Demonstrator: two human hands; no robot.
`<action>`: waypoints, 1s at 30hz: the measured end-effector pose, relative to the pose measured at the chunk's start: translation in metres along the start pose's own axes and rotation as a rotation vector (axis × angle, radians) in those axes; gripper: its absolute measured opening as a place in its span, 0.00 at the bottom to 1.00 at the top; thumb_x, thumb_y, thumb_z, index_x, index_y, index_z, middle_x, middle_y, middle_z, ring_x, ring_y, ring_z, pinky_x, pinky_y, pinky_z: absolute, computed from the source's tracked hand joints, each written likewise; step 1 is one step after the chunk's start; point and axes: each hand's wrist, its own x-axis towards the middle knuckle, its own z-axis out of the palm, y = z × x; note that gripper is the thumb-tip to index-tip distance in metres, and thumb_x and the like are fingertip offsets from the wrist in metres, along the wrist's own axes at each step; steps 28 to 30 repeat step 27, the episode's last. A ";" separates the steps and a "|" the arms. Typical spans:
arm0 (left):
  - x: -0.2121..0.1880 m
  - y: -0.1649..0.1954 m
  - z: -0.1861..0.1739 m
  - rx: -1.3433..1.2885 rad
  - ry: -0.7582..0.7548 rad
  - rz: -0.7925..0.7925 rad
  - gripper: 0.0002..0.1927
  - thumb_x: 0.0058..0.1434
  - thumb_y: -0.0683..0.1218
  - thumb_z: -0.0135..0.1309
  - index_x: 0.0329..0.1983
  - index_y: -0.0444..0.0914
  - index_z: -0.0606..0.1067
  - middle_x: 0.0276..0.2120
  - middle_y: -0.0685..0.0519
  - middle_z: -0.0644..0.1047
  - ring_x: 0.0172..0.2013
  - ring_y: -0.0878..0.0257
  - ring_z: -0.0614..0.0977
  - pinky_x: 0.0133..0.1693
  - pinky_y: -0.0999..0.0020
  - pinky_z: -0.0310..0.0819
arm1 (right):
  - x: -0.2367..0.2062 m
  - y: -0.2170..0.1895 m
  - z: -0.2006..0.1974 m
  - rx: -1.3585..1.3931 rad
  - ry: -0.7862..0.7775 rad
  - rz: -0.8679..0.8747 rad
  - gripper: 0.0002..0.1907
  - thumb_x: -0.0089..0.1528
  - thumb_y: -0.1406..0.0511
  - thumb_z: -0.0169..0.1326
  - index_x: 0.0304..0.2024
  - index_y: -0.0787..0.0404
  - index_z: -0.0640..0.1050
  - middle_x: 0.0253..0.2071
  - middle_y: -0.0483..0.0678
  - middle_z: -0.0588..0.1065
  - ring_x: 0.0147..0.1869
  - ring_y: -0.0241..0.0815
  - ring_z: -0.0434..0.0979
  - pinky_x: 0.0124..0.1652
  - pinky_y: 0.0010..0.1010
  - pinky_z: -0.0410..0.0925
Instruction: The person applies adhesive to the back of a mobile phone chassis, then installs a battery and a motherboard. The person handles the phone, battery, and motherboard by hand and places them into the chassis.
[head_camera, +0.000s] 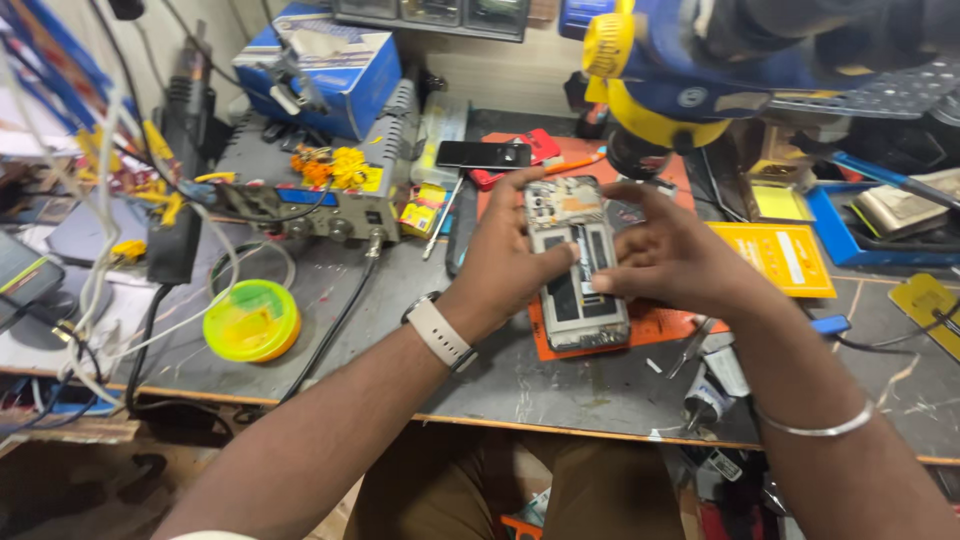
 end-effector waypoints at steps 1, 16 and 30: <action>0.001 0.001 -0.001 0.010 0.018 0.012 0.43 0.55 0.31 0.56 0.72 0.36 0.52 0.54 0.44 0.74 0.52 0.59 0.81 0.53 0.63 0.80 | 0.002 -0.002 0.006 -0.009 0.026 0.029 0.43 0.52 0.72 0.64 0.68 0.61 0.59 0.26 0.45 0.76 0.27 0.33 0.76 0.26 0.26 0.69; -0.002 -0.003 -0.002 0.058 0.054 0.081 0.26 0.68 0.36 0.51 0.67 0.34 0.58 0.49 0.45 0.76 0.46 0.66 0.80 0.47 0.70 0.79 | 0.012 0.009 0.024 0.204 0.070 0.001 0.16 0.62 0.71 0.56 0.52 0.70 0.71 0.33 0.49 0.81 0.32 0.33 0.81 0.30 0.26 0.74; -0.001 -0.006 -0.005 0.152 0.066 0.172 0.21 0.67 0.34 0.50 0.61 0.34 0.60 0.49 0.47 0.75 0.49 0.65 0.79 0.52 0.70 0.77 | 0.010 0.008 0.029 0.125 0.045 0.049 0.15 0.64 0.70 0.56 0.51 0.69 0.71 0.29 0.49 0.79 0.27 0.32 0.77 0.23 0.25 0.69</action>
